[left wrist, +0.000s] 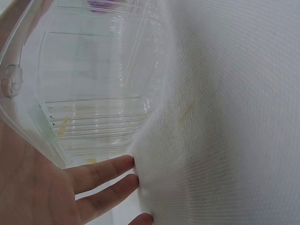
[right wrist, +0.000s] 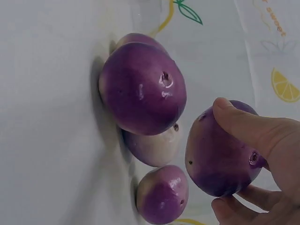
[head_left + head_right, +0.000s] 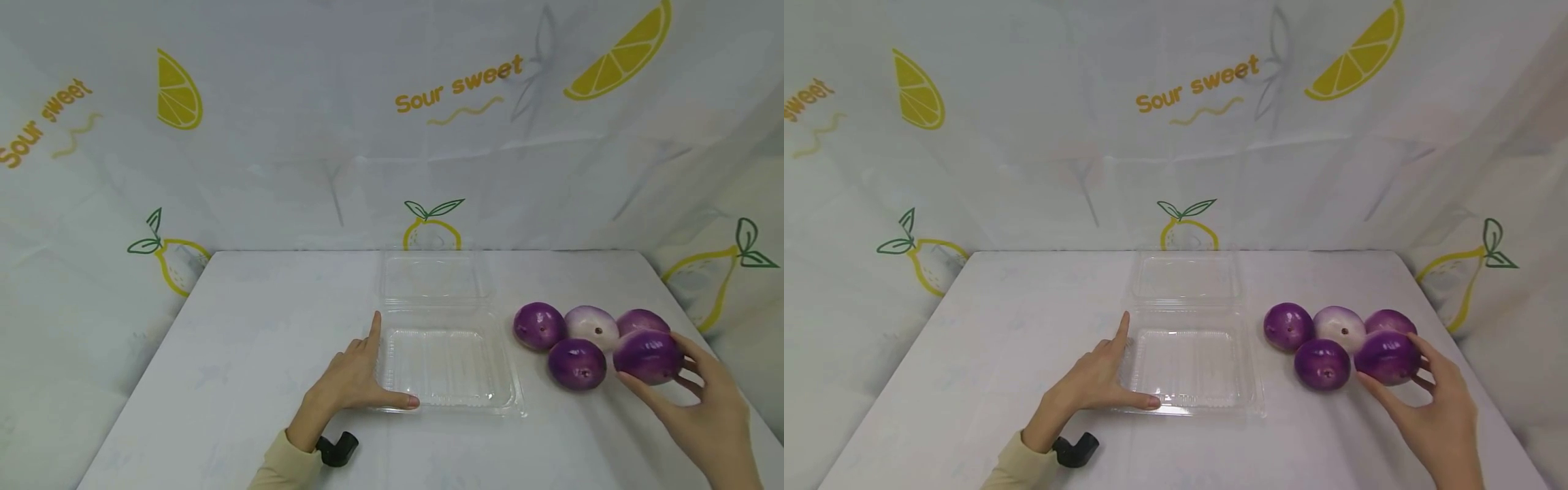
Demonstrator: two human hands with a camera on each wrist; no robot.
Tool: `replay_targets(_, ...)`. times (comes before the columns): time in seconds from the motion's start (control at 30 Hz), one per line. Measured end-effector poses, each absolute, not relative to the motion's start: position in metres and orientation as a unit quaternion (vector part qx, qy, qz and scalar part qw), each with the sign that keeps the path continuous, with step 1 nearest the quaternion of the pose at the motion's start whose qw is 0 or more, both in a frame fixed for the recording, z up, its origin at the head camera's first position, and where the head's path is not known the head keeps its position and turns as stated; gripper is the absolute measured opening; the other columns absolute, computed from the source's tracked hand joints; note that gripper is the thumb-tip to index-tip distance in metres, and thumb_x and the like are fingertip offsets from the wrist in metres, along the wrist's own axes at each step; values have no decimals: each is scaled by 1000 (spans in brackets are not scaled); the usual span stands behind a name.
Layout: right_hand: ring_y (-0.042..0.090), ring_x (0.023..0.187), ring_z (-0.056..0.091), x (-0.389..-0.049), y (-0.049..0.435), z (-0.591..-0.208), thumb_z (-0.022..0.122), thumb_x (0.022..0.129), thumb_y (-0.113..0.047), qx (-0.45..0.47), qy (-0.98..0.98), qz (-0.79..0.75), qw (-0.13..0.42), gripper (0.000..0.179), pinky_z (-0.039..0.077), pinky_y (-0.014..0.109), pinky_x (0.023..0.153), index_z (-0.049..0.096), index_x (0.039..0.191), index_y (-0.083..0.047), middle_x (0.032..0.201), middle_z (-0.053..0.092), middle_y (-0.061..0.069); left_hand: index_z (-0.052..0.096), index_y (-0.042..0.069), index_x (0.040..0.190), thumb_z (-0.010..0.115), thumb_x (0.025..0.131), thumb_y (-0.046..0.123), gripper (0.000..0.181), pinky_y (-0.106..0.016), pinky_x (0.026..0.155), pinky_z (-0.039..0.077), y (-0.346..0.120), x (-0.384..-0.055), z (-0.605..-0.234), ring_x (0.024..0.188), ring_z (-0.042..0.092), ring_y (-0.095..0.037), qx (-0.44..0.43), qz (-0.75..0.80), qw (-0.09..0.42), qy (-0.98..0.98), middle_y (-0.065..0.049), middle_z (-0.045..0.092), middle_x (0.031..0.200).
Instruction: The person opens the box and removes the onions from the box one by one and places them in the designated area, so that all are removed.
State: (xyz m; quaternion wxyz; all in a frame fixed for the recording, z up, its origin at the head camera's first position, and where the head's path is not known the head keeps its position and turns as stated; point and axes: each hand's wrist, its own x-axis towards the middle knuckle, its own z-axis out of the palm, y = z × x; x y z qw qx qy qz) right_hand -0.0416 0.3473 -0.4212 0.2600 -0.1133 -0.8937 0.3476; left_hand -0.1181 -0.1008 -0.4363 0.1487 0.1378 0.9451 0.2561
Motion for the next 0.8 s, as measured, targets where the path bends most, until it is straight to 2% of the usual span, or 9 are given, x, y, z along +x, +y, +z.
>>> replay_targets(0.2,-28,98,38,-41,359,-431,95,66,-5,-82,-904,343,243,91,37,-9,73,51,145,4,110,37,-49,-4,13,166,81,55,83,156,-61,108,45,-101,-118,-437,142,49,-38,139,253,148,946,-25,51,152)
replay_targets(0.27,-29,97,36,-40,362,-435,95,68,-7,-84,-908,338,233,91,36,-9,72,50,146,4,114,42,-44,-3,13,166,81,55,82,156,-61,108,45,-101,-119,-437,141,49,-38,139,253,148,946,-25,50,152)
replay_targets(0.3,-30,96,34,-40,363,-436,95,68,-7,-86,-911,334,228,91,36,-9,71,49,146,5,119,51,-36,-3,13,166,81,55,82,156,-61,108,45,-101,-119,-437,141,49,-38,139,253,149,946,-25,50,152)
replay_targets(0.37,-31,96,30,-40,365,-439,95,69,-7,-85,-916,324,221,92,35,-9,69,48,147,6,129,63,-9,-3,13,166,82,55,82,156,-62,109,45,-101,-119,-437,142,49,-38,137,254,150,946,-25,50,152)
replay_targets(0.4,-32,96,29,-40,366,-440,94,68,-7,-83,-919,319,218,93,34,-9,69,47,147,7,131,65,8,-3,13,166,82,55,82,156,-62,109,44,-101,-119,-437,142,49,-38,137,254,150,946,-25,50,152)
replay_targets(0.47,-34,96,25,-41,368,-442,94,68,-5,-75,-922,313,214,94,33,-10,69,45,147,9,127,58,39,-3,13,166,82,55,82,156,-62,110,44,-101,-119,-437,142,48,-38,136,254,151,946,-26,50,152)
replay_targets(0.5,-35,97,23,-41,369,-443,94,68,-4,-70,-924,311,212,94,33,-10,69,44,147,11,125,55,45,-3,13,166,82,55,82,156,-62,110,44,-101,-119,-437,142,49,-38,135,254,151,946,-26,50,152)
replay_targets(0.8,-34,95,16,-42,375,-454,93,73,-12,-76,-934,302,177,95,31,-10,67,41,149,10,128,52,46,-3,12,166,83,55,81,156,-61,109,44,-101,-118,-436,141,49,-37,134,258,151,945,-26,51,151)
